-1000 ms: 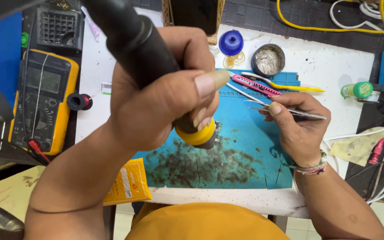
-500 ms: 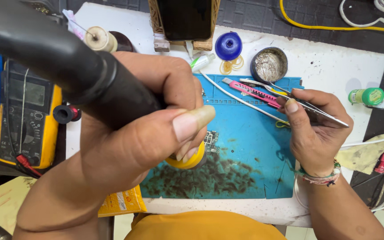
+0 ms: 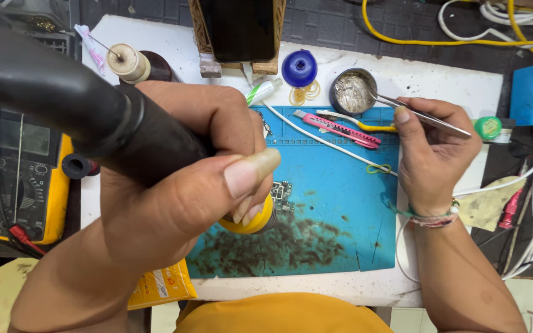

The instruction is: The person uses a heat gun and tweezers to work on a circuit board, then handles small electronic components and a bottle of liquid by hand.

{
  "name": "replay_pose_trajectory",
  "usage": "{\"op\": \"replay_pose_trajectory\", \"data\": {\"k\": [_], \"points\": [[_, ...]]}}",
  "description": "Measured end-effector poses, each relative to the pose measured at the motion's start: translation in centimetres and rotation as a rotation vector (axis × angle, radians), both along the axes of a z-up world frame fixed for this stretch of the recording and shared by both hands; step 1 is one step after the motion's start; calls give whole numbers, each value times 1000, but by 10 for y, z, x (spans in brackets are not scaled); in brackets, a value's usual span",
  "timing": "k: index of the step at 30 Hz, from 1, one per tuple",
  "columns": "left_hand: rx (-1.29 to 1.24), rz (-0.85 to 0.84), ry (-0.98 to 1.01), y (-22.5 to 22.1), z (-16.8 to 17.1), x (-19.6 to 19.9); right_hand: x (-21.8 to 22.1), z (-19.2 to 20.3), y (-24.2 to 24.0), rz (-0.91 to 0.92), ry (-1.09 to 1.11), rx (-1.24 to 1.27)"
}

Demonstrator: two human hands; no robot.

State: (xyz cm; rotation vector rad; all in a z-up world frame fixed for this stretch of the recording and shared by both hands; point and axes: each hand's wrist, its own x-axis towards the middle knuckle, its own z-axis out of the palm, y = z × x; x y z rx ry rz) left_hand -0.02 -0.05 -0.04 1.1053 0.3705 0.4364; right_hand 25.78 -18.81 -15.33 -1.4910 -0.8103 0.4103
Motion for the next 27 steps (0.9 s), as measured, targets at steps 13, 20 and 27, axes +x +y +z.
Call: {"op": "replay_pose_trajectory", "data": {"k": [13,20,27], "points": [[5,44,-159,-7,-11,-8,1,-12,7,-22,-174,-40],[168,160,-322,-10,-9,-21,-5,-9,12,-30,-297,-38],[247,292,-624,-10,-10,-27,-17,0,14,23,-483,-2]]}}
